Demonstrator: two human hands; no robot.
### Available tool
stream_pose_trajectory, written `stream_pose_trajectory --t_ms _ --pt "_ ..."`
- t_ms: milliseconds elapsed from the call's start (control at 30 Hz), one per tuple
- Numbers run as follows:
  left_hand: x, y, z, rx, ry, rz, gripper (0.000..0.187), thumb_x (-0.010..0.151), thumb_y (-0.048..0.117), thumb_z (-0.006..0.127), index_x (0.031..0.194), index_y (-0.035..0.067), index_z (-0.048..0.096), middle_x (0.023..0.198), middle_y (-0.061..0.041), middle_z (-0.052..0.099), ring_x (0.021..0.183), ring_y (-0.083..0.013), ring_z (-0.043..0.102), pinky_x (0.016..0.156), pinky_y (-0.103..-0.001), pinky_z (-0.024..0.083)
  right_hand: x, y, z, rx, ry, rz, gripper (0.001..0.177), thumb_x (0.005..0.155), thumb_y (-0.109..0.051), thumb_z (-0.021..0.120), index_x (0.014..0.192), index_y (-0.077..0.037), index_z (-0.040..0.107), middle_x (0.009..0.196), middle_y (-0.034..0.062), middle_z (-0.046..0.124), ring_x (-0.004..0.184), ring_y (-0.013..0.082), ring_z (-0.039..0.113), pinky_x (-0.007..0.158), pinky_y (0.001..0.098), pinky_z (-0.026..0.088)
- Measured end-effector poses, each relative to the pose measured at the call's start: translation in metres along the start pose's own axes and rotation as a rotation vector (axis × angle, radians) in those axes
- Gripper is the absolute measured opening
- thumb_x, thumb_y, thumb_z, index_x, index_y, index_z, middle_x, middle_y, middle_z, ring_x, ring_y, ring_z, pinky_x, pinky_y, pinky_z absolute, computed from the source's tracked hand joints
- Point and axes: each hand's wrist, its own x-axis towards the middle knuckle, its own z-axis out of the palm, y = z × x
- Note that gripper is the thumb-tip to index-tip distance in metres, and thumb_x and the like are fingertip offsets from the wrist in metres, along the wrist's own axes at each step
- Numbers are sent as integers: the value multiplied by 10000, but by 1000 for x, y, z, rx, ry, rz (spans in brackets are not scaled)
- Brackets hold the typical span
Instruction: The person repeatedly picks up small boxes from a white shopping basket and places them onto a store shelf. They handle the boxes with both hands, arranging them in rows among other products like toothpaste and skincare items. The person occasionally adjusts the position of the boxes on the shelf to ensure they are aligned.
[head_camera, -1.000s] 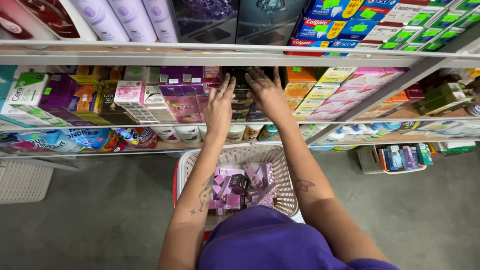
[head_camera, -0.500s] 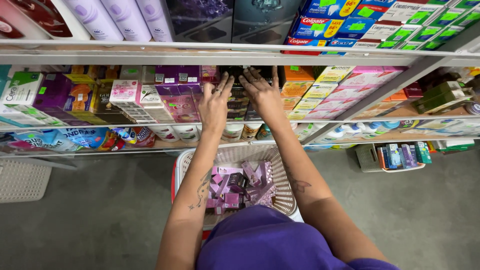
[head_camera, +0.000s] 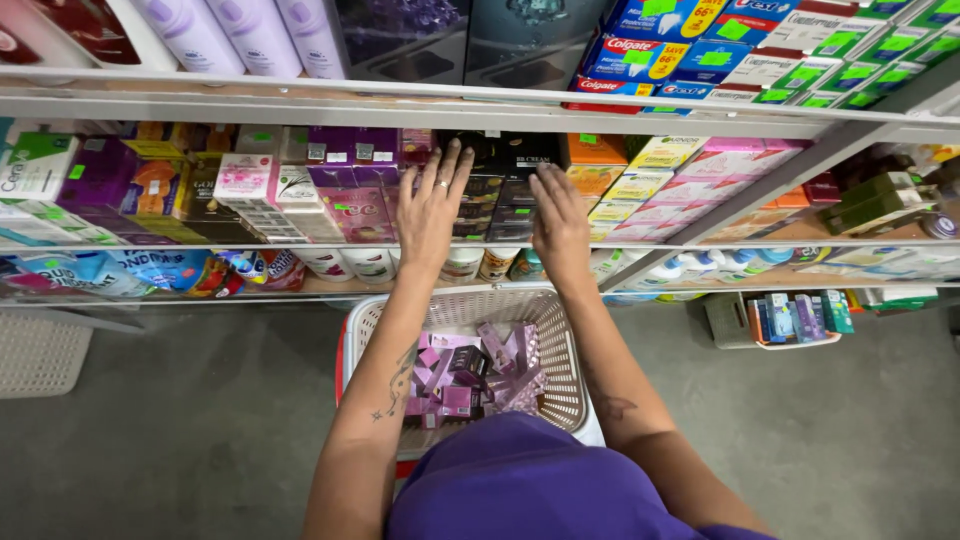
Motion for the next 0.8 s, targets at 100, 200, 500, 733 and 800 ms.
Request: stream_pose_trajectory --t_ms 100,200,500,733,800 --pt "1 -1 2 -7 -1 2 617 965 143 562 1572 216 479 1619 19 455 1421 -181 470 1173 -456 333 -1 0 3 -5 -22 -5 532 822 139 612 1341 21 624 1419 173 615 1363 367 555 1144 476 447" --pt "0 0 -1 -34 7 -6 588 979 148 551 1559 221 491 1609 28 469 1430 -174 468 1192 -478 306 -2 3 2 15 -35 13 557 803 144 612 1342 6 631 1415 157 620 1359 355 562 1147 470 454" --pt "6 8 -14 -63 -1 -38 667 891 245 663 1532 197 487 1579 0 479 1443 -220 427 1191 -540 230 -8 10 4 40 -97 36 650 750 171 566 1376 0 609 1461 177 585 1412 385 514 1199 479 419" --pt "-101 25 1 -300 -56 -34 514 947 363 786 1364 122 606 1441 -60 558 1358 -255 506 1116 -487 411 -73 -15 -1 142 -185 34 450 917 107 648 1349 -19 618 1405 216 569 1337 403 533 1143 492 428" --pt "-151 28 29 -609 -51 -195 222 1029 347 768 1005 137 699 1004 -32 751 931 -202 696 805 -384 570 -117 -2 18 183 -389 56 303 893 14 742 1182 3 651 1131 222 595 1096 413 574 975 516 480"
